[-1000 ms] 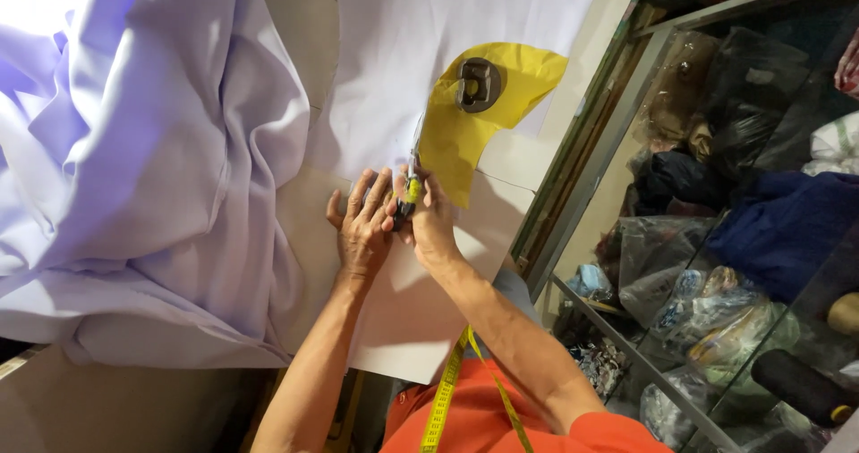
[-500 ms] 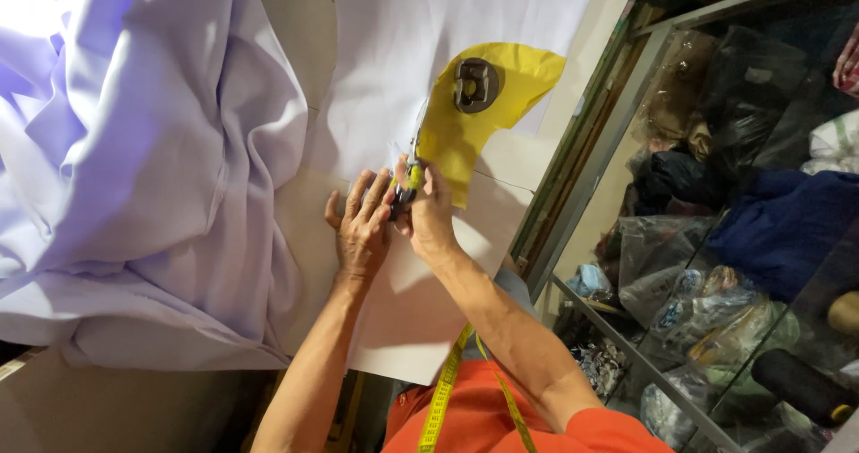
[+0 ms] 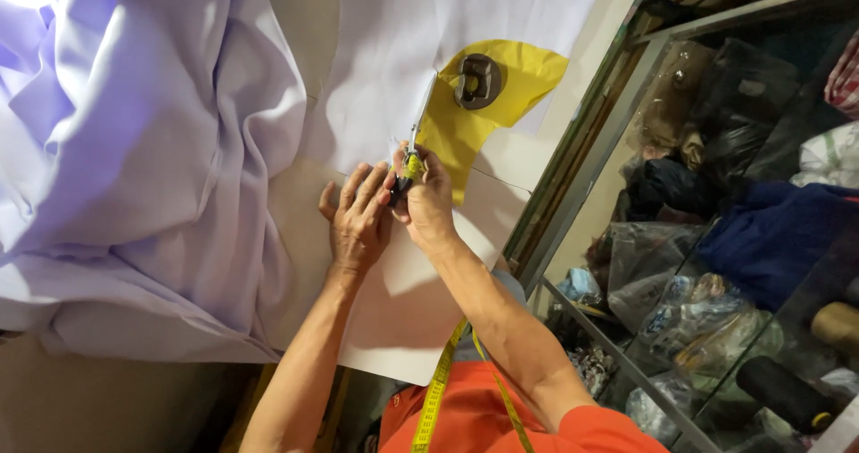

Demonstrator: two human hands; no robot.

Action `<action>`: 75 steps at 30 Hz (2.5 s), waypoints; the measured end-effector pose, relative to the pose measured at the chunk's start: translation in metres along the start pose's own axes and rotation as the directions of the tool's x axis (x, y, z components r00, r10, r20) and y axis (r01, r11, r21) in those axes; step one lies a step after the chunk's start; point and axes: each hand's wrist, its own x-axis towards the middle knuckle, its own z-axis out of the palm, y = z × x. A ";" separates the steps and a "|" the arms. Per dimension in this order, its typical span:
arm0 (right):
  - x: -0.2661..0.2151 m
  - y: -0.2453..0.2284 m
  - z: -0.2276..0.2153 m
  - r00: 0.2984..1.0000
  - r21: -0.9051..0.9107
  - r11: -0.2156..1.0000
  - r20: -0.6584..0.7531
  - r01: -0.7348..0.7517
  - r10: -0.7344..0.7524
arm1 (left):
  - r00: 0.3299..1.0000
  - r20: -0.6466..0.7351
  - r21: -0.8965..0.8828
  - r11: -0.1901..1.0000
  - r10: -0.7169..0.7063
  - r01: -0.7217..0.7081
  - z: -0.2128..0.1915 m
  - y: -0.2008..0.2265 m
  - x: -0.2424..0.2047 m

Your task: The person uses scissors to cut a piece of white fabric following the outline of a yellow paper pattern. They then lift the cut fabric piece and place it on a nearby sewing machine before returning to the table to continue cutting.

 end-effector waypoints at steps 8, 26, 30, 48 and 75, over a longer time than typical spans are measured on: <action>-0.113 -0.051 -0.050 0.969 -0.216 0.969 0.185 -0.122 0.163 | 0.999 -0.051 0.030 1.000 -0.006 0.008 0.024 -0.023 0.010; -0.121 -0.143 -0.252 0.940 -0.619 0.774 0.169 -0.132 0.295 | 0.605 -0.024 -0.697 0.447 -0.796 0.561 -0.023 -0.011 0.104; -0.073 -0.180 -0.274 0.948 -0.721 0.691 0.254 0.052 0.194 | 0.591 -0.178 -0.642 0.548 -0.787 0.536 -0.023 0.037 0.072; 0.118 -0.314 -0.311 0.848 -0.618 0.786 0.411 -0.010 0.334 | 0.839 -0.212 -0.083 0.865 -0.501 0.496 0.075 0.280 0.138; 0.108 -0.319 -0.242 0.680 -0.847 0.487 0.486 0.212 0.549 | 0.402 -0.116 0.174 0.380 -0.908 0.908 0.113 0.248 0.107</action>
